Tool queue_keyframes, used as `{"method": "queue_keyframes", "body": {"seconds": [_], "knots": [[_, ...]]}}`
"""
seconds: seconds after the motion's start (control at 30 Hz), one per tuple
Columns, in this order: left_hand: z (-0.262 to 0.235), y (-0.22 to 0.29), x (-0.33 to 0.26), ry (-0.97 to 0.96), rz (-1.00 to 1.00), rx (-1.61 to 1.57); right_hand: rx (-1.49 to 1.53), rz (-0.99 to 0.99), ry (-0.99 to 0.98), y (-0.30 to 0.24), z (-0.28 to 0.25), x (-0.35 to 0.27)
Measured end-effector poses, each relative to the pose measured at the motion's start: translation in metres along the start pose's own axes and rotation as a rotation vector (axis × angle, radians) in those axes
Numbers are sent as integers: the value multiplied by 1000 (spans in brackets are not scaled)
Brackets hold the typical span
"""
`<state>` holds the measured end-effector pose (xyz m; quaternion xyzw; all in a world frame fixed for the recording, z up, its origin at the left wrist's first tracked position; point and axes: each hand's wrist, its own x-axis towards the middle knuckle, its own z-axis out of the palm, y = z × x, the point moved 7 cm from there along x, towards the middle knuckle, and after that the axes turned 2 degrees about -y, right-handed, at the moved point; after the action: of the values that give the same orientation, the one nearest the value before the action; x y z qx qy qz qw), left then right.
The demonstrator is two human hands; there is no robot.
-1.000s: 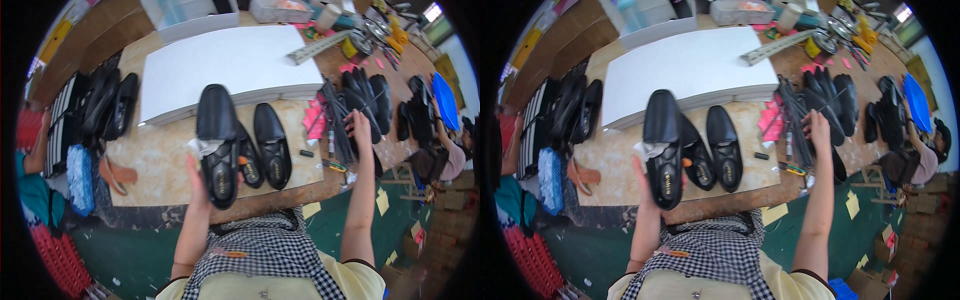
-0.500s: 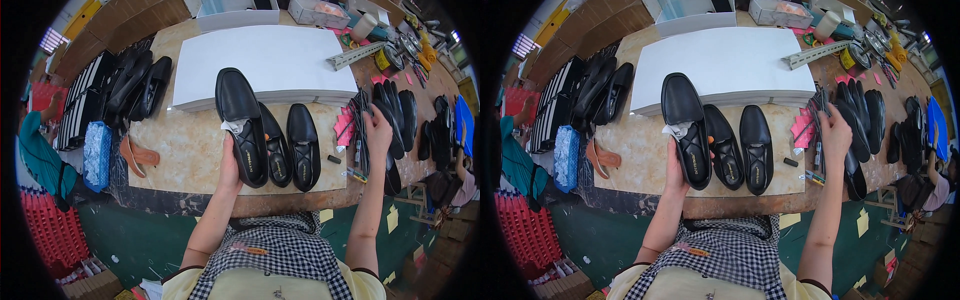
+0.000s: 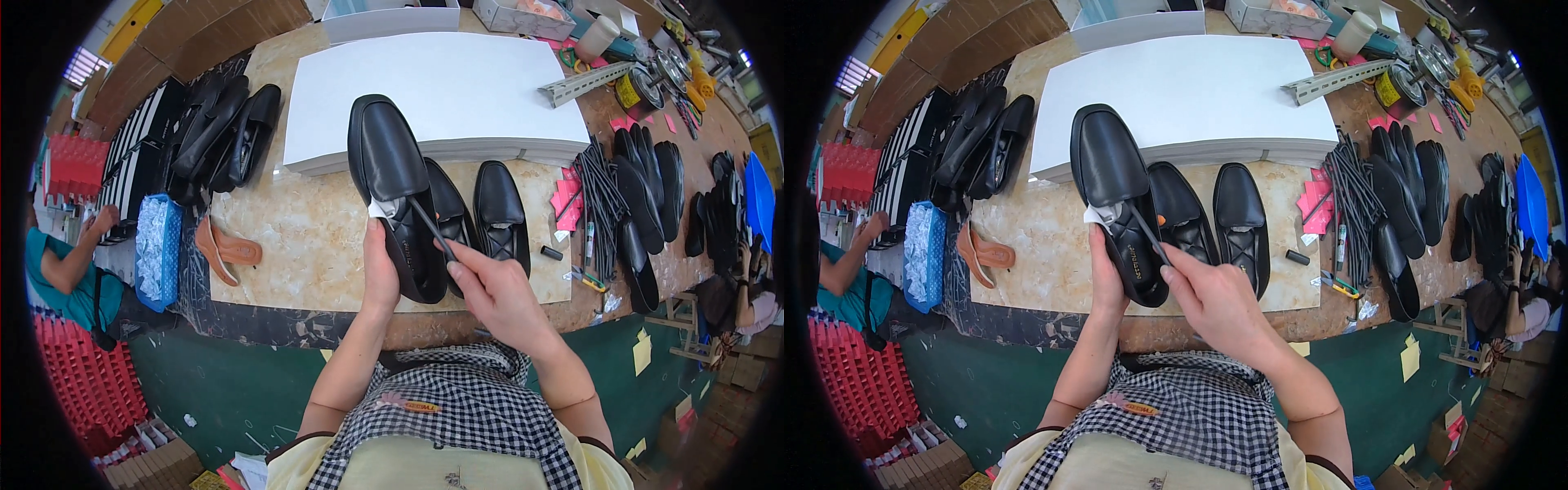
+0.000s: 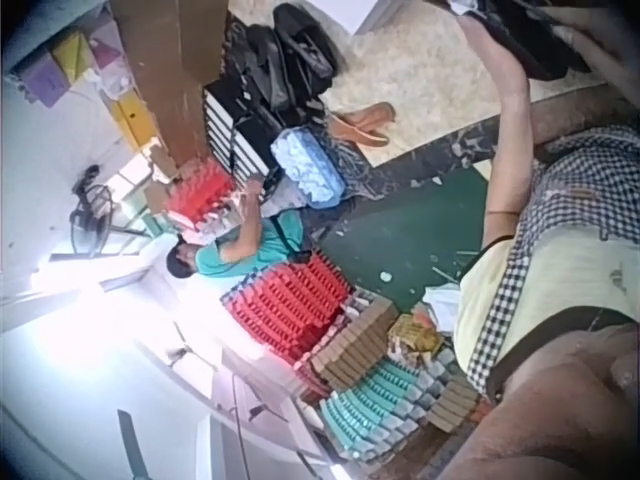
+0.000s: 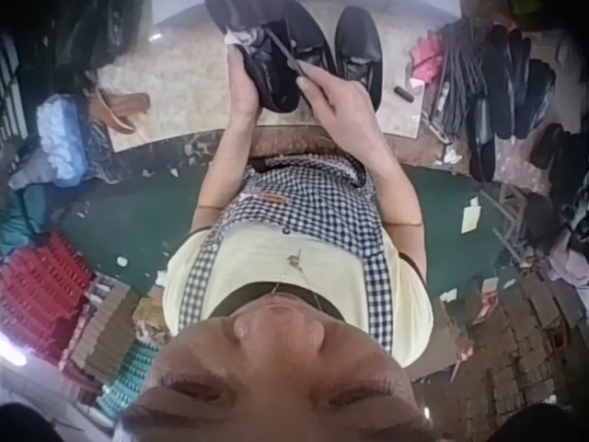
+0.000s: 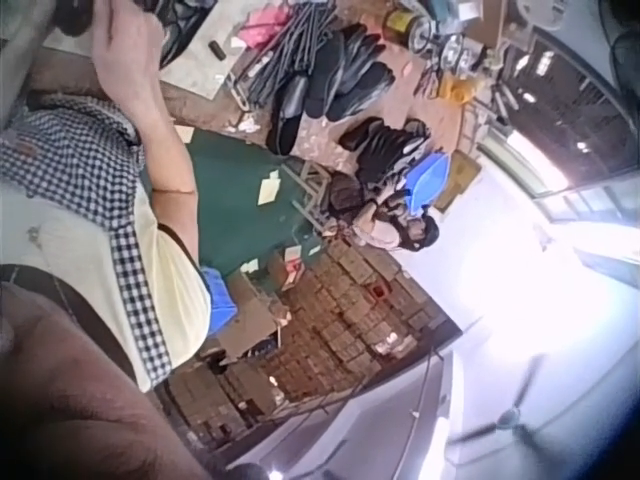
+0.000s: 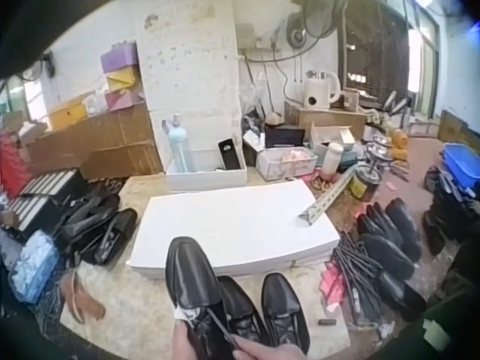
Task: Inspect, clean, and mark black leather loafers at a factory workbench.
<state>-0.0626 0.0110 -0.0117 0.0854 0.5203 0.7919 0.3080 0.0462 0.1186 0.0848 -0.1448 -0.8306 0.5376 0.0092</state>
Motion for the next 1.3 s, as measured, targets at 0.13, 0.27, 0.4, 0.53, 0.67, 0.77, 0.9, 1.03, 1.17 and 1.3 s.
{"method": "queue_keyframes", "body": {"seconds": [0.13, 0.27, 0.4, 0.53, 0.67, 0.77, 0.9, 1.03, 1.17, 1.3], "knots": [[0, -5, -5, -13, -9, 37, -30, -57, 39, -10, 1, 2], [4, -18, -14, 9, -86, -5, -248, -241, 262, -18, 2, 5], [5, -25, -31, 231, -87, -6, -339, -403, 448, -30, 12, 15], [-5, -31, -27, 111, -98, -26, -410, -182, 269, 9, 35, 21], [-29, -49, -34, 189, -291, -177, -209, -308, 48, 10, 13, 1], [-38, -37, -35, 146, -306, -55, -53, -138, 146, 28, -17, 1], [-10, -53, -39, 203, -205, 44, -464, -173, 218, 15, 37, 6], [-11, -56, -37, 158, -196, 11, -306, -241, 292, 28, 43, 16], [-14, -52, -52, 313, -229, -25, -11, -196, 95, 24, 39, 16], [-109, -41, -47, 152, -458, 99, 153, 37, 402, 107, -73, 9]]}}
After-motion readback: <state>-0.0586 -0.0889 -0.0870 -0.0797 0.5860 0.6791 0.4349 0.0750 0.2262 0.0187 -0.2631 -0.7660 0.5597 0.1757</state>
